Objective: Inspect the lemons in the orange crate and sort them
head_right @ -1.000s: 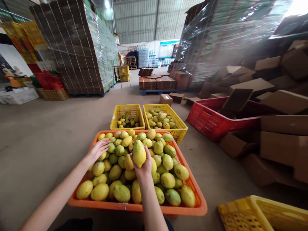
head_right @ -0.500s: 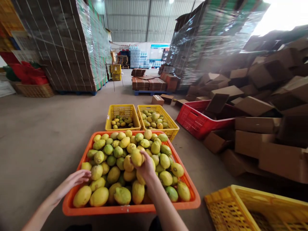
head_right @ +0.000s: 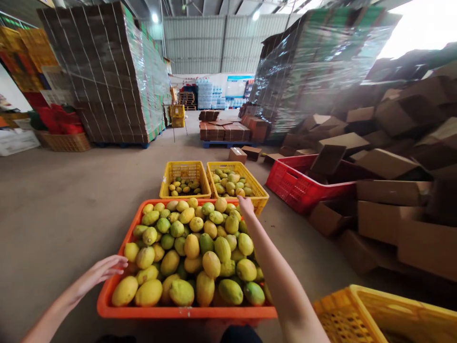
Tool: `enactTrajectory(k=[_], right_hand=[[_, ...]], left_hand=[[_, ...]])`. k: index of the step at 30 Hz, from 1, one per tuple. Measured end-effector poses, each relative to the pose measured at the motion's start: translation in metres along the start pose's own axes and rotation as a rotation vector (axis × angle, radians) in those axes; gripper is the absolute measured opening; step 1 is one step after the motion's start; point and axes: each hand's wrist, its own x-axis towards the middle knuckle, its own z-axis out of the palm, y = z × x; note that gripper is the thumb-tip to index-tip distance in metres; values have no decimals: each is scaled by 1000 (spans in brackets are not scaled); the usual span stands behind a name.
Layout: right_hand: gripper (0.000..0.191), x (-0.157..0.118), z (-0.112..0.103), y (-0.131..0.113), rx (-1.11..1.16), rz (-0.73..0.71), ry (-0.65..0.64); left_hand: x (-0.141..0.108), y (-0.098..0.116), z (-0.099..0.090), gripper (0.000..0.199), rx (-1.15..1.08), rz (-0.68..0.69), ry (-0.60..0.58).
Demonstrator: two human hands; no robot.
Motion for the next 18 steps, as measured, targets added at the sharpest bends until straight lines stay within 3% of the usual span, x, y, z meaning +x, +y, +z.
enactTrajectory(k=[2, 5, 7, 10, 13, 18], right_hand=[[2, -4, -7, 12, -149, -6, 15], [9, -12, -8, 23, -288, -82, -65], [12, -18, -1, 27, -331, -147, -175], [33, -27, 17, 31, -346, -216, -363], [46, -33, 33, 37, -300, -253, -469], [39, -31, 39, 47, -92, -282, -505]], left_hand=[[0, -1, 3, 67, 14, -3, -21], [0, -2, 13, 62, 30, 2, -68], [-1, -3, 21, 61, 35, 9, -95], [-6, -6, 27, 62, 50, 15, -137], [-13, -10, 21, 66, 81, 21, -154], [-27, -20, -4, 69, 128, 0, -105]])
